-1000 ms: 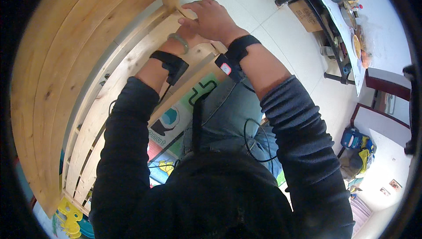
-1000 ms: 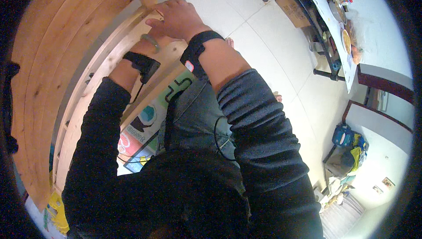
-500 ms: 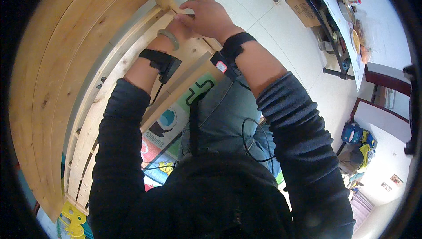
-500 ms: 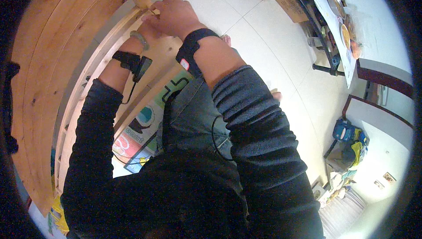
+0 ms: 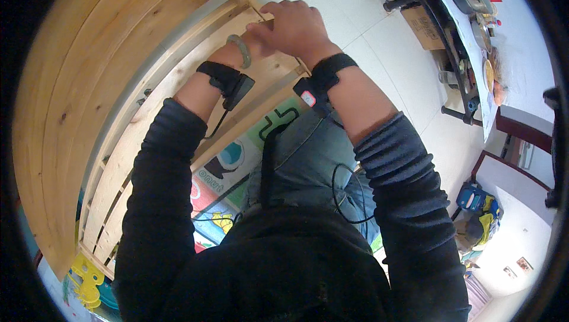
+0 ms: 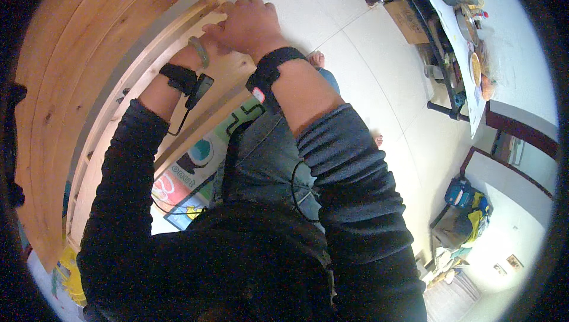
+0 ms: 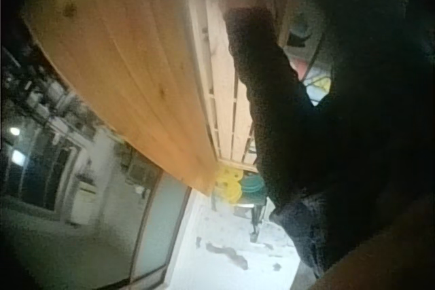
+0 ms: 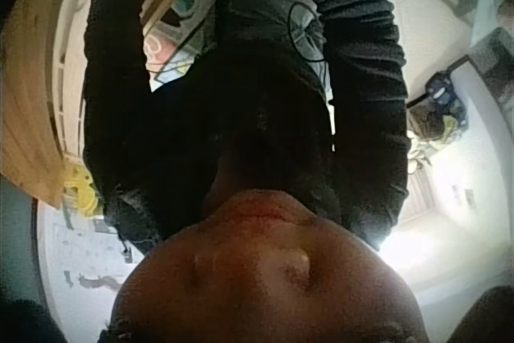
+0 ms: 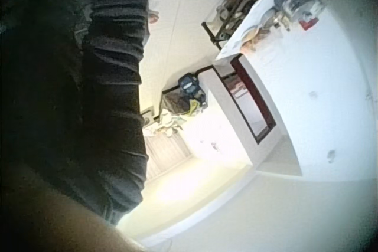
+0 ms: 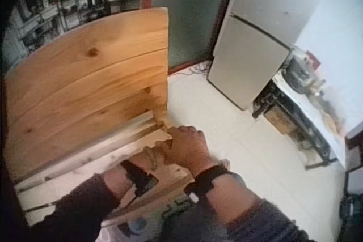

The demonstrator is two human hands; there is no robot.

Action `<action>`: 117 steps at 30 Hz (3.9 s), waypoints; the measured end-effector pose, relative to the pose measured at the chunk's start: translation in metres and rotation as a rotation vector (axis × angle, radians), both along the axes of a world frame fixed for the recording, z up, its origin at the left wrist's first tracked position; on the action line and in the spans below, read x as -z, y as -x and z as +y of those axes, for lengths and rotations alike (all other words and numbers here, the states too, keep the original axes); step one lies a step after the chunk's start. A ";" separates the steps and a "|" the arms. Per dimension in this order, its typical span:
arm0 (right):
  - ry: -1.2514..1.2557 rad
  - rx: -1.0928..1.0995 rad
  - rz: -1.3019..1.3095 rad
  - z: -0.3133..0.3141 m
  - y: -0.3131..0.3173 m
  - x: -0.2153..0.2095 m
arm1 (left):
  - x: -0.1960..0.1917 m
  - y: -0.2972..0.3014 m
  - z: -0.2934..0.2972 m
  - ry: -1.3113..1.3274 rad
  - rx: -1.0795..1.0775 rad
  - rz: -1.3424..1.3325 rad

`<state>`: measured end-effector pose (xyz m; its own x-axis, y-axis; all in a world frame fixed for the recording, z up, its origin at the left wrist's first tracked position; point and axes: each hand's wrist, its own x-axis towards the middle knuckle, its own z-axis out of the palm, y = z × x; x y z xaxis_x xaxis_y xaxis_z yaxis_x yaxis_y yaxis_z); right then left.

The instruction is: The person assembles a wooden frame by screwing slats together using a screwdriver. They work on the floor, positioning and fastening multiple wooden pieces to form a rectangular structure.

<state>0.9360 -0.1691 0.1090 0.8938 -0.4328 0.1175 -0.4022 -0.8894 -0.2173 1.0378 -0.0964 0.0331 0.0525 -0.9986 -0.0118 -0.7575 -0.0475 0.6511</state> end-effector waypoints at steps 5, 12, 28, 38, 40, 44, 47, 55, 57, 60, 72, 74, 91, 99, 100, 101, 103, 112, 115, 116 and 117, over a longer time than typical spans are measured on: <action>0.128 0.074 0.068 0.000 0.001 0.000 | 0.004 0.000 -0.010 -0.037 -0.058 -0.108; -0.047 0.073 0.105 -0.005 0.004 -0.001 | 0.032 -0.002 -0.006 -0.025 -0.154 0.063; 0.026 -0.056 0.284 -0.011 0.016 -0.013 | 0.044 0.003 0.001 -0.109 -0.133 0.046; -0.033 -0.017 0.036 -0.011 0.066 -0.038 | 0.062 0.033 -0.007 -0.079 -0.125 -0.279; -0.100 0.111 -0.133 -0.014 0.091 -0.041 | 0.061 0.034 -0.011 -0.021 -0.051 -0.438; -0.188 0.382 -0.345 -0.005 0.155 -0.034 | 0.053 0.035 -0.024 -0.103 0.042 -0.603; -0.250 0.527 -0.461 0.006 0.195 -0.022 | 0.044 0.035 -0.032 -0.312 0.056 -0.637; -0.468 0.662 -0.718 0.002 0.235 0.008 | 0.054 0.033 0.002 -0.487 -0.546 0.093; -0.530 0.677 -0.739 0.004 0.237 0.015 | 0.061 0.036 0.009 -0.238 -0.549 -0.020; -0.520 0.642 -0.768 0.009 0.246 0.020 | 0.066 0.038 0.004 -0.151 -0.430 -0.110; -0.659 0.893 -0.965 -0.004 0.300 0.033 | 0.050 0.046 -0.016 -0.546 -0.714 0.341; -0.733 0.902 -1.007 -0.008 0.303 0.034 | 0.042 0.052 0.015 -0.517 -0.671 0.407; -1.018 0.840 -0.966 -0.038 0.311 0.041 | -0.006 0.293 0.482 -1.122 -0.332 0.406; -0.921 0.860 -0.996 -0.025 0.324 0.028 | 0.083 0.184 0.457 -0.658 -0.018 0.555; -0.852 0.940 -0.947 -0.018 0.337 0.021 | 0.076 0.155 0.443 -0.716 0.113 0.463; -0.776 0.924 -0.955 -0.011 0.351 0.012 | 0.063 0.131 0.425 -0.826 0.164 0.453; -0.766 0.939 -1.085 0.007 0.393 -0.012 | 0.032 0.091 0.367 -1.068 0.222 0.264; -0.268 1.644 -1.304 0.224 0.645 -0.106 | -0.136 0.123 0.012 -0.411 0.565 -0.199; -0.145 2.100 -1.407 0.348 0.705 -0.102 | -0.165 0.268 -0.026 -0.277 0.972 -0.076; -0.154 2.188 -1.419 0.380 0.705 -0.092 | -0.170 0.308 -0.031 -0.267 1.087 -0.110; -0.203 2.190 -1.338 0.413 0.699 -0.081 | -0.172 0.347 -0.029 -0.214 1.216 -0.078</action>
